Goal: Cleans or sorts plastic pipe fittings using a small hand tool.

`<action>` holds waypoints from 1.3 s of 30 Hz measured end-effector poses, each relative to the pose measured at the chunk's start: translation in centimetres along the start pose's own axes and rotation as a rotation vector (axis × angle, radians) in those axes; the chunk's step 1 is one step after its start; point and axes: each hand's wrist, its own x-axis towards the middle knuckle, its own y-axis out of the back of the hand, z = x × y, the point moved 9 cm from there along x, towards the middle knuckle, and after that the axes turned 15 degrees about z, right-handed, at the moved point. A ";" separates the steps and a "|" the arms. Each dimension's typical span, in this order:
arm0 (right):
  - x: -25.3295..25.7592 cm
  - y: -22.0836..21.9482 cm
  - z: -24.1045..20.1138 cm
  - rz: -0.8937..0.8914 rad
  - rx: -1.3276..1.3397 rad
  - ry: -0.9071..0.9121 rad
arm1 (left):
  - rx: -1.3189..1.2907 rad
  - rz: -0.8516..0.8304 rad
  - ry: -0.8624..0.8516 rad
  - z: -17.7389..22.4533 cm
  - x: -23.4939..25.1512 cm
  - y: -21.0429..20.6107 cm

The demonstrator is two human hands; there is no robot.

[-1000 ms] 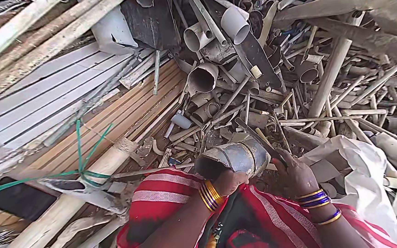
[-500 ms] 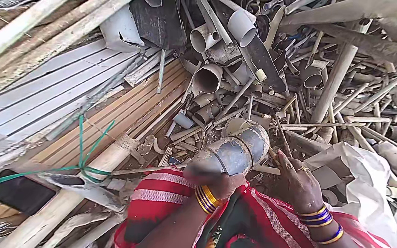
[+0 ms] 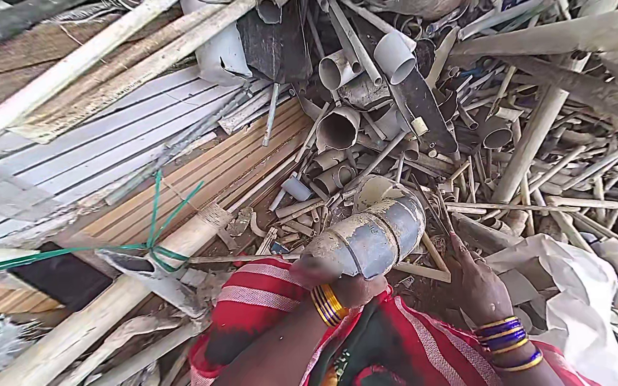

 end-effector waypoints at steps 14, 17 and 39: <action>3.5 -0.3 5.5 -0.141 0.314 -0.229 | -0.464 -0.175 0.118 1.0 -1.4 -0.6; 2.4 -2.6 4.7 -0.274 0.285 -0.260 | -0.461 -0.134 0.197 0.7 -1.6 -0.4; 0.1 -3.0 2.9 -0.389 0.151 -0.374 | -0.436 0.049 0.277 0.3 -1.3 -1.6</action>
